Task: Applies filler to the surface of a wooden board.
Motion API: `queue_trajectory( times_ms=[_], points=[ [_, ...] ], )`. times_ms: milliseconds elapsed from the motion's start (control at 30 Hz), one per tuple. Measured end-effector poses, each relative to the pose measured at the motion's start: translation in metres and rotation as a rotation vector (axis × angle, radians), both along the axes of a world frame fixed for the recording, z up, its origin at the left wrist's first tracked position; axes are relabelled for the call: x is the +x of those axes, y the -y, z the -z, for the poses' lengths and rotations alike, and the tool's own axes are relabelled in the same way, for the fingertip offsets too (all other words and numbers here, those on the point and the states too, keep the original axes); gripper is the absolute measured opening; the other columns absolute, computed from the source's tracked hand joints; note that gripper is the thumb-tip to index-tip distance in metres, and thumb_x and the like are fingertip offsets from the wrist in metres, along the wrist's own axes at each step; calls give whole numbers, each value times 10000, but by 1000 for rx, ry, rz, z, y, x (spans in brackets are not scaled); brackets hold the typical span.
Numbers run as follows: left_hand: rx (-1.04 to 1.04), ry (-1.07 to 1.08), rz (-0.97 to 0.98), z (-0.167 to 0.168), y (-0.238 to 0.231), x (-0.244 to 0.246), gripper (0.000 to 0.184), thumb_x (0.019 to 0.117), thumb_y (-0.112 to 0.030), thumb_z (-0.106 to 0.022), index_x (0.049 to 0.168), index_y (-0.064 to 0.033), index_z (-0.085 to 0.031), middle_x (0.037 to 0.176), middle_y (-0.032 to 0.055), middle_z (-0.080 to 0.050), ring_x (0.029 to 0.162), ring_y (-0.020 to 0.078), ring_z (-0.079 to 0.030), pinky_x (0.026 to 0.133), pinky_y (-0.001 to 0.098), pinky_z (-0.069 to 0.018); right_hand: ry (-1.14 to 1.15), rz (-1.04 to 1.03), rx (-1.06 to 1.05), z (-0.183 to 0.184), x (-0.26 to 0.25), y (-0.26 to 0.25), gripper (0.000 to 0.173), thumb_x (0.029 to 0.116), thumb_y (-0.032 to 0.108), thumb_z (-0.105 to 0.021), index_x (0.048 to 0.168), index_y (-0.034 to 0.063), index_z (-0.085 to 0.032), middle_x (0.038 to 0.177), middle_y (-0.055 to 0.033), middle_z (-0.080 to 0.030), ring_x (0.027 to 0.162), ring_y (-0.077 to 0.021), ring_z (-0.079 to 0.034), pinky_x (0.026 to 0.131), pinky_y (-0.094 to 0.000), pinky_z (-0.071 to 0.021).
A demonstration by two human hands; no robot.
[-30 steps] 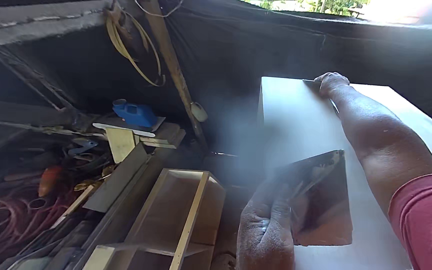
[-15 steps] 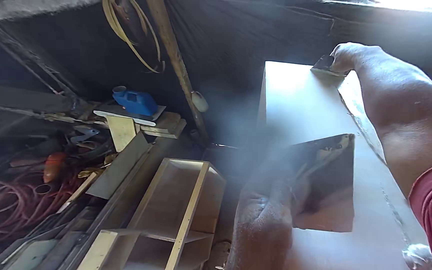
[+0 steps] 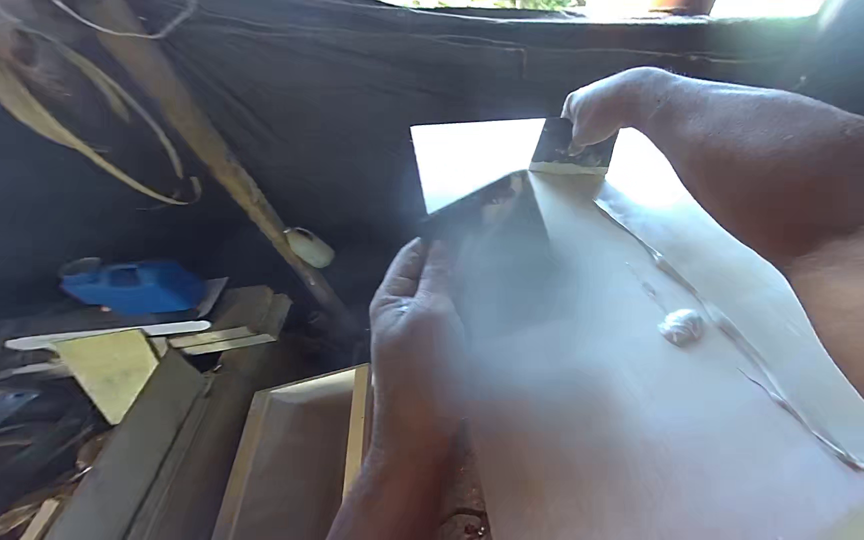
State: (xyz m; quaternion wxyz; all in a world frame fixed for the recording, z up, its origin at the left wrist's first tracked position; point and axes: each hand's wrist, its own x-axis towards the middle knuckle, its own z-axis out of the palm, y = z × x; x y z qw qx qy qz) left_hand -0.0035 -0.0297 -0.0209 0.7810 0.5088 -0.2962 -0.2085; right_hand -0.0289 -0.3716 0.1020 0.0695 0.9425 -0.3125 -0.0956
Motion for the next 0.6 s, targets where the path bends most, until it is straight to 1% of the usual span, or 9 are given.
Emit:
queue_trajectory(
  times_ms=[67,167,233,300,400,500,600],
  points=[
    [19,-15,-23,-3,-1,-1,299,1101,-321,-453,1227,-163,-673,1048,4,-695,928,115,-684,810,353,-596,-32,19,-26,-1,-20,-24,208,950,185,-703,997,-14,-667,858,-155,-639,828,-304,-628,742,-558,-485],
    [29,9,11,-4,-3,-2,280,1104,-325,-442,1202,-178,-659,1022,-21,-682,905,94,-674,804,336,-587,-54,41,-12,-2,-50,-57,153,955,159,-685,1015,19,-676,869,-132,-656,835,-285,-646,750,-536,-500],
    [14,19,37,-3,-4,-2,256,1101,-314,-453,1190,-188,-657,993,-35,-677,867,83,-671,766,310,-585,-51,74,12,1,-74,-79,150,959,168,-675,1027,34,-677,865,-127,-656,832,-282,-647,747,-537,-499],
    [-6,4,58,-3,-4,-1,241,1100,-303,-455,1177,-185,-650,1001,-39,-675,891,79,-672,792,305,-582,-29,84,27,1,-96,-96,122,951,160,-680,982,42,-683,830,-116,-653,793,-268,-643,719,-526,-498],
    [-6,-15,46,-5,-1,-2,231,1100,-282,-455,1151,-177,-654,994,-47,-686,907,81,-680,805,310,-586,-25,92,58,5,-125,-120,107,948,152,-665,1000,61,-683,829,-106,-655,799,-267,-649,711,-526,-499],
    [-27,-43,44,-8,5,0,233,1098,-224,-445,1157,-128,-649,1003,-8,-695,945,115,-687,836,356,-592,-31,110,72,5,-153,-146,109,966,168,-659,996,66,-680,810,-97,-648,773,-258,-645,686,-517,-501],
    [-46,-35,66,-7,8,3,223,1096,-209,-445,1177,-118,-632,1036,-3,-695,987,125,-687,887,377,-588,-27,114,87,5,-181,-173,77,969,149,-651,976,81,-685,775,-73,-635,727,-231,-631,659,-487,-501]
  ],
)
